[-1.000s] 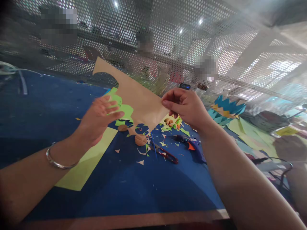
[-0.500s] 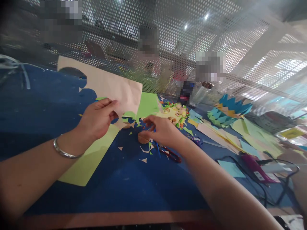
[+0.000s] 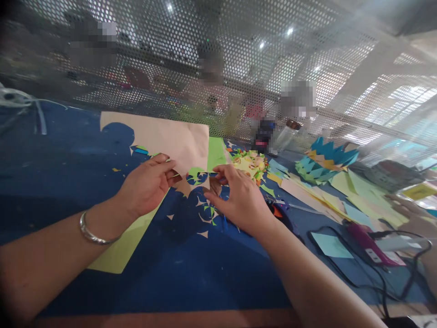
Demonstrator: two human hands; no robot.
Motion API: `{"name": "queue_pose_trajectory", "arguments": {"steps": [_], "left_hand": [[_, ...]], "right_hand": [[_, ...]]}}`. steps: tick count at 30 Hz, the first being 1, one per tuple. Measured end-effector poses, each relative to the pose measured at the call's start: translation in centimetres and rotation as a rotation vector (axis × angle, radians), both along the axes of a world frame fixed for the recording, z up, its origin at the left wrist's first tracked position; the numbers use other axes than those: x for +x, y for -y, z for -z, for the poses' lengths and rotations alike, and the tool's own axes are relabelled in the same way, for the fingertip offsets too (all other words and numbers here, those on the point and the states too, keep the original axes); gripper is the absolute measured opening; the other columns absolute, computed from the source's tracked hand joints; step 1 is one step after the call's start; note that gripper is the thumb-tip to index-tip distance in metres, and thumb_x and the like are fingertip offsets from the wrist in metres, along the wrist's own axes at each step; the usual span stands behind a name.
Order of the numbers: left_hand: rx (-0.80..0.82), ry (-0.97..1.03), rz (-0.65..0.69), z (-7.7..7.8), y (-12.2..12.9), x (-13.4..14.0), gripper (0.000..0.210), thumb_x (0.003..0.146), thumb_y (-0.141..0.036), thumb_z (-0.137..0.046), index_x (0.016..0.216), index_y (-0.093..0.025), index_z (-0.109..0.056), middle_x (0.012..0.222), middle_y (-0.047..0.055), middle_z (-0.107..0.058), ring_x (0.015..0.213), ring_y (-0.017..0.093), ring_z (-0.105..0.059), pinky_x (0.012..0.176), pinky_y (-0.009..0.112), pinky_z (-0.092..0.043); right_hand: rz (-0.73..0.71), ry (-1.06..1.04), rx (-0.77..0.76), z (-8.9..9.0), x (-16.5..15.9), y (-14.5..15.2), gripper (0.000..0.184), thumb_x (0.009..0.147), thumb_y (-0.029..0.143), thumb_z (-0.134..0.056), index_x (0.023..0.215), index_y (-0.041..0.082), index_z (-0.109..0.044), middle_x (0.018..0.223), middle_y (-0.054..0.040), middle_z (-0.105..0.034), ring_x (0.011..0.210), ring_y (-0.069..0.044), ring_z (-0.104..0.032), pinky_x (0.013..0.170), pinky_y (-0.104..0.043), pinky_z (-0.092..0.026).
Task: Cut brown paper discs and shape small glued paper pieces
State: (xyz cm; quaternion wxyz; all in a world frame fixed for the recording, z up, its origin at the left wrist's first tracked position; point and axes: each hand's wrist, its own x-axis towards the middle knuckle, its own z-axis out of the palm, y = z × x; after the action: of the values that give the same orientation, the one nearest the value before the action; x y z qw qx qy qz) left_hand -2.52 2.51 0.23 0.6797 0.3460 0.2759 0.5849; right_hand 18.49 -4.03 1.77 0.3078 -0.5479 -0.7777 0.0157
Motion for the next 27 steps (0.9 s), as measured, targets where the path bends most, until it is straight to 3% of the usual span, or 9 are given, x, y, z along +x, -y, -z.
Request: {"name": "queue_pose_trajectory", "arguments": {"steps": [3, 10, 13, 17, 21, 27], "left_hand": [[-0.021, -0.007, 0.022, -0.1, 0.8, 0.6, 0.018, 0.08, -0.008, -0.069, 0.076, -0.021, -0.056, 0.083, 0.001, -0.068, 0.075, 0.016, -0.065, 0.075, 0.031, -0.05], [0.022, -0.075, 0.21, 0.0, 2.3, 1.3, 0.018, 0.081, -0.008, -0.067, 0.071, -0.019, -0.058, 0.076, -0.001, -0.064, 0.075, 0.013, -0.064, 0.078, 0.027, -0.05], [0.053, -0.09, 0.227, 0.3, 2.2, 1.2, 0.019, 0.079, -0.008, -0.069, 0.072, -0.02, -0.057, 0.074, -0.003, -0.058, 0.076, 0.013, -0.062, 0.082, 0.028, -0.049], [0.002, -0.095, 0.216, 0.1, 2.5, 1.3, 0.019, 0.075, -0.004, -0.07, 0.075, -0.02, -0.06, 0.073, -0.004, -0.055, 0.072, 0.011, -0.059, 0.08, 0.025, -0.048], [-0.033, -0.043, 0.234, -0.5, 4.0, 2.0, 0.018, 0.072, -0.004, -0.073, 0.074, -0.02, -0.064, 0.082, 0.0, -0.065, 0.075, 0.012, -0.06, 0.073, 0.023, -0.048], [0.009, -0.003, 0.257, -0.3, 5.2, 2.5, 0.018, 0.074, -0.004, -0.071, 0.078, -0.022, -0.07, 0.086, 0.001, -0.068, 0.087, 0.015, -0.065, 0.08, 0.025, -0.051]], "right_hand": [[0.1, -0.038, 0.138, -0.2, 0.3, 0.3, 0.05, 0.082, 0.038, -0.08, 0.124, 0.021, -0.059, 0.109, -0.0077, -0.073, 0.097, -0.025, -0.069, 0.086, -0.043, -0.054], [0.061, 0.061, 0.431, -0.2, -0.6, 0.5, 0.037, 0.09, 0.036, -0.072, 0.122, 0.021, -0.059, 0.11, -0.0084, -0.07, 0.096, -0.025, -0.068, 0.085, -0.042, -0.055], [0.107, 0.026, 0.519, -0.4, -0.7, 0.8, 0.037, 0.089, 0.035, -0.073, 0.121, 0.021, -0.06, 0.109, -0.0072, -0.07, 0.092, -0.024, -0.068, 0.086, -0.043, -0.055], [0.115, -0.009, 0.465, -0.1, -1.1, 0.7, 0.033, 0.089, 0.035, -0.073, 0.118, 0.023, -0.061, 0.106, -0.0071, -0.07, 0.093, -0.025, -0.068, 0.085, -0.043, -0.054], [0.058, -0.013, 0.359, 0.6, -2.0, 0.6, 0.03, 0.091, 0.036, -0.071, 0.116, 0.024, -0.06, 0.108, -0.0082, -0.07, 0.098, -0.026, -0.066, 0.087, -0.042, -0.054], [0.072, -0.014, 0.373, 0.8, -2.4, 0.8, 0.032, 0.09, 0.039, -0.074, 0.115, 0.025, -0.06, 0.105, -0.0068, -0.07, 0.093, -0.025, -0.067, 0.084, -0.041, -0.054]]}}
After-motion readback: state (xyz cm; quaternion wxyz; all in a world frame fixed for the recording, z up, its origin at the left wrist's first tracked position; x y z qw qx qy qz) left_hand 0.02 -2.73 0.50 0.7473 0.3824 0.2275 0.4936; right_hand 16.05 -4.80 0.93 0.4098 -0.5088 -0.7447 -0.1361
